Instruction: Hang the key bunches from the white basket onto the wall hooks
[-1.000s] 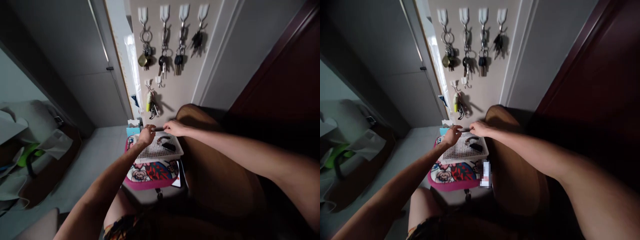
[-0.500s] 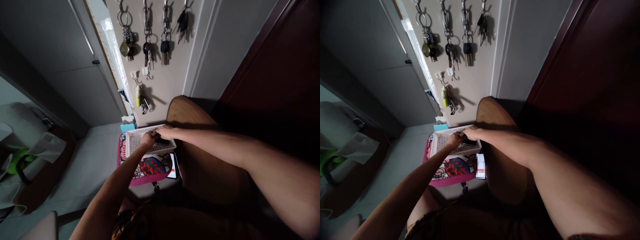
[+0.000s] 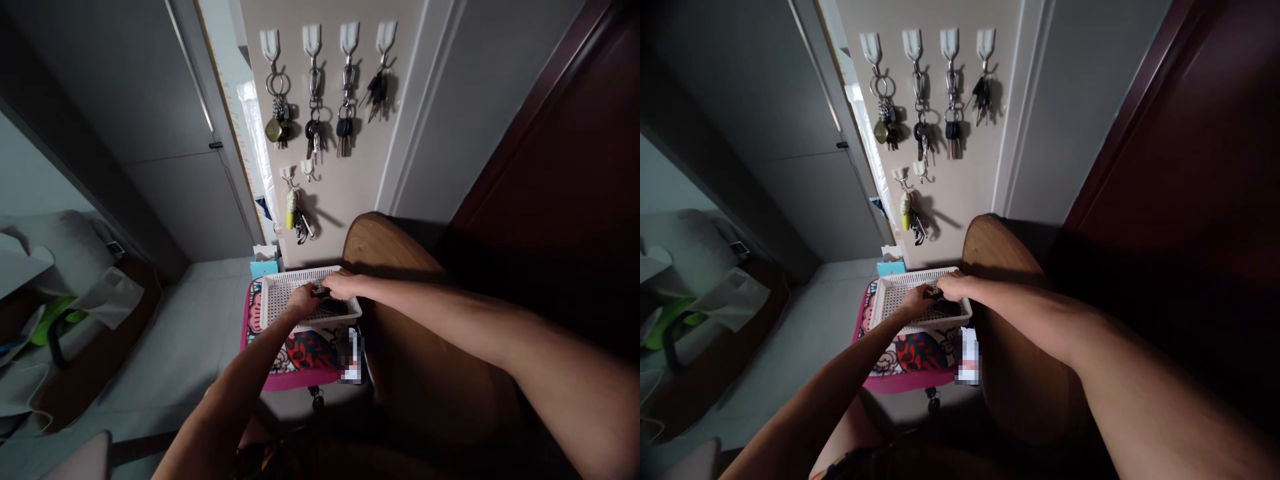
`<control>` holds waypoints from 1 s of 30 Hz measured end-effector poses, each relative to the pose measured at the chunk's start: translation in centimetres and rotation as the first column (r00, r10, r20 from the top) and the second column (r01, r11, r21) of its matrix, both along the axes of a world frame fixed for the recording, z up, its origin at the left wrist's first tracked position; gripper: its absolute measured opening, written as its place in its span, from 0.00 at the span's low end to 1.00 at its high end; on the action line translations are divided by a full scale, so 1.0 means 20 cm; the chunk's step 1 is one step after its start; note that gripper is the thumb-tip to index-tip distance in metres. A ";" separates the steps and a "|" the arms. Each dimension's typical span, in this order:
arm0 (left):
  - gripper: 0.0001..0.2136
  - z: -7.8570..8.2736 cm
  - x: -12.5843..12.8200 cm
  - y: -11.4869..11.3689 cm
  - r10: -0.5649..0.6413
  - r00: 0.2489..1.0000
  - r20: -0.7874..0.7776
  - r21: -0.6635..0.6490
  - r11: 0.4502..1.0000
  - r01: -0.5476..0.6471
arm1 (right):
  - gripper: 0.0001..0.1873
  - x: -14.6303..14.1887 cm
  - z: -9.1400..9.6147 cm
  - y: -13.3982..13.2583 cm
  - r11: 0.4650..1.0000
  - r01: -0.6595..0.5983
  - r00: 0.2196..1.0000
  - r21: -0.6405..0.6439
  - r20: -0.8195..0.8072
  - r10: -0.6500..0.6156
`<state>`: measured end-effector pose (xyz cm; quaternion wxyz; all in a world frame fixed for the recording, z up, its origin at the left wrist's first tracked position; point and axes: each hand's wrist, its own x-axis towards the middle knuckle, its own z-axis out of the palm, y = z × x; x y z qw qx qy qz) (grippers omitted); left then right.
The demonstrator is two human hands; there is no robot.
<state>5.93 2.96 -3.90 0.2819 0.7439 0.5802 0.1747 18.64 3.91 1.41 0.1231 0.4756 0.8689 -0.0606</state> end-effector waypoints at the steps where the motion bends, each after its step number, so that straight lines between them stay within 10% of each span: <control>1: 0.13 0.00 0.00 0.00 -0.019 0.999 0.046 0.004 1.000 0.019 | 0.12 0.00 0.01 0.01 1.000 0.006 0.999 -0.005 -0.047 -0.006; 8: 0.04 0.12 -0.05 0.01 0.075 0.867 0.492 -0.098 0.995 -0.030 | 0.12 -0.02 0.13 0.07 0.997 0.072 0.918 -0.005 -0.391 -0.069; 12: 0.04 0.22 -0.05 0.00 0.202 0.526 0.826 -0.258 0.966 0.034 | 0.20 -0.01 0.16 0.10 0.967 0.255 0.762 -0.027 -0.610 -0.218; 15: 0.06 0.27 -0.03 -0.01 0.236 0.323 0.917 -0.283 0.953 0.109 | 0.18 -0.02 0.14 0.08 0.968 0.151 0.732 -0.201 -0.636 -0.246; 19: 0.08 0.32 -0.02 -0.01 0.229 0.244 0.942 -0.273 0.948 0.164 | 0.07 -0.04 0.11 0.04 0.952 -0.033 0.757 -0.306 -0.629 -0.176; 30: 0.09 0.46 -0.04 0.00 0.227 0.065 0.972 -0.236 0.945 0.226 | 0.06 -0.09 0.16 0.01 0.955 -0.008 0.547 -0.296 -0.801 -0.243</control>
